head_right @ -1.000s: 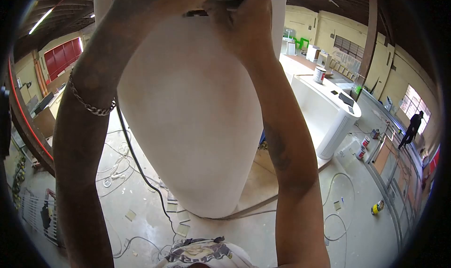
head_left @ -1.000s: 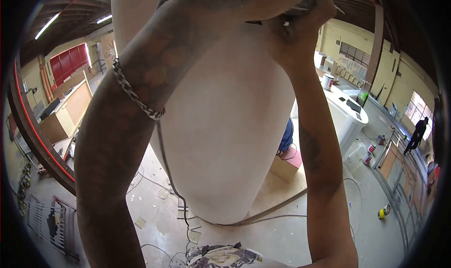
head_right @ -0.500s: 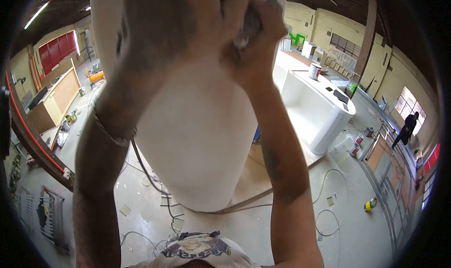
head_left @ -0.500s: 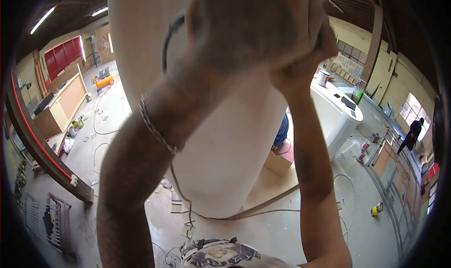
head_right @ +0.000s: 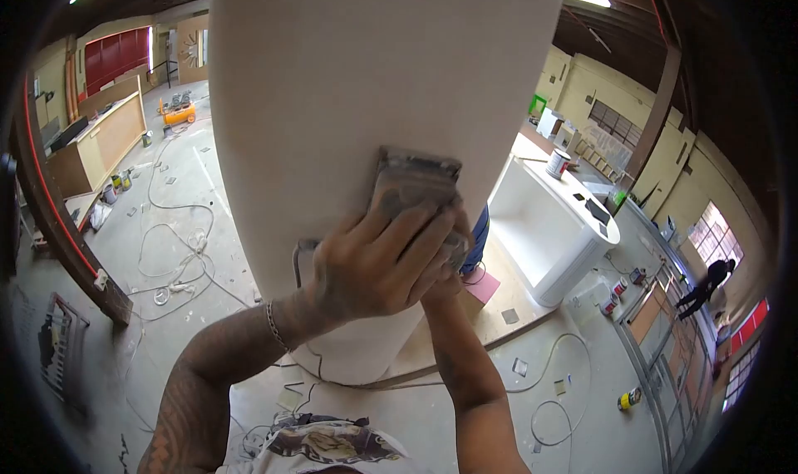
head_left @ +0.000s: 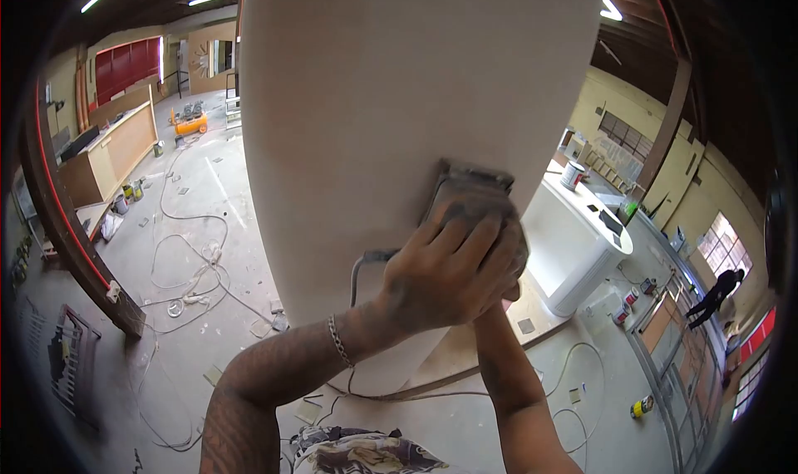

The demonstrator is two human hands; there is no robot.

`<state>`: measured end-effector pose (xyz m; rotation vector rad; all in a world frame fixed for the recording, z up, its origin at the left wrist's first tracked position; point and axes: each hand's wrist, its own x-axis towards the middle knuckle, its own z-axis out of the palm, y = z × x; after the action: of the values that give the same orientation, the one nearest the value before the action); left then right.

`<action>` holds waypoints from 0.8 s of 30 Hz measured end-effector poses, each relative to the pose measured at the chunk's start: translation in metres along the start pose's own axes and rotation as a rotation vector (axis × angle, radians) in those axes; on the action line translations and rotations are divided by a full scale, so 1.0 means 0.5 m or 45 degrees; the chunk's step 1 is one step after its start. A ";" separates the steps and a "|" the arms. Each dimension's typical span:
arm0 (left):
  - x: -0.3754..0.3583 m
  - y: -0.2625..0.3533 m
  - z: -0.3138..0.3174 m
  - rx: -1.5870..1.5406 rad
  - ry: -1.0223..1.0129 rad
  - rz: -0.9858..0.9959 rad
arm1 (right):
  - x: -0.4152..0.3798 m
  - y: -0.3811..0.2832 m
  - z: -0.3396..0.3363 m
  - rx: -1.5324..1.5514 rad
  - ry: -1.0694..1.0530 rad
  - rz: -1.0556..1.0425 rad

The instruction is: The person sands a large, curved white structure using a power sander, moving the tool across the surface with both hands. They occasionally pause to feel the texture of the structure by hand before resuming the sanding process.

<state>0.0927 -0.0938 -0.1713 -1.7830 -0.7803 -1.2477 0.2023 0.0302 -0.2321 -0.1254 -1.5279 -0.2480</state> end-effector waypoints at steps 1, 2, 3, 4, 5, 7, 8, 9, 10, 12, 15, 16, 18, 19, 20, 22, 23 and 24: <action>0.028 -0.016 -0.005 -0.009 0.068 0.009 | 0.038 0.001 0.010 0.000 0.041 -0.023; 0.057 -0.032 -0.010 -0.018 0.137 0.018 | 0.079 0.003 0.019 -0.001 0.086 -0.063; 0.088 -0.050 -0.020 -0.025 0.213 0.027 | 0.127 0.004 0.031 0.003 0.121 -0.101; 0.107 -0.059 -0.030 -0.034 0.288 0.035 | 0.166 0.006 0.042 -0.002 0.157 -0.139; 0.114 -0.061 -0.040 -0.085 0.383 0.056 | 0.213 0.007 0.055 0.000 0.191 -0.185; 0.098 -0.054 -0.067 -0.247 0.493 0.049 | 0.303 0.006 0.081 -0.006 0.245 -0.280; 0.078 -0.045 -0.084 -0.357 0.512 0.021 | 0.349 0.006 0.092 -0.019 0.260 -0.333; 0.040 -0.034 -0.102 -0.414 0.447 0.025 | 0.401 0.008 0.105 -0.021 0.277 -0.397; -0.002 -0.029 -0.116 -0.472 0.380 0.032 | 0.450 0.008 0.117 -0.038 0.277 -0.446; -0.102 -0.034 -0.128 -0.601 0.184 0.035 | 0.549 0.010 0.139 -0.086 0.234 -0.551; -0.212 -0.056 -0.149 -0.707 -0.072 -0.197 | 0.701 0.009 0.175 -0.252 0.199 -0.825; -0.242 -0.065 -0.151 -0.736 -0.089 -0.292 | 0.733 0.006 0.186 -0.322 0.195 -0.933; -0.287 -0.083 -0.174 -0.810 -0.139 -0.452 | 0.769 -0.029 0.219 -0.015 0.030 -0.761; -0.306 -0.094 -0.190 -0.854 -0.173 -0.518 | 0.781 -0.037 0.233 0.136 -0.050 -0.670; -0.322 -0.104 -0.204 -0.897 -0.208 -0.586 | 0.781 -0.035 0.241 0.075 -0.017 -0.717; -0.352 -0.122 -0.227 -0.989 -0.215 -0.672 | 0.757 -0.044 0.259 -0.056 0.051 -0.771; -0.364 -0.132 -0.238 -1.029 -0.217 -0.717 | 0.734 -0.048 0.267 -0.121 0.083 -0.780; -0.370 -0.142 -0.250 -1.077 -0.215 -0.758 | 0.704 -0.053 0.272 -0.194 0.099 -0.784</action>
<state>-0.0820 -0.1758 -0.3043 -2.4405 -1.0125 -2.0506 0.0723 0.0077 0.1227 0.2389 -1.4360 -0.8486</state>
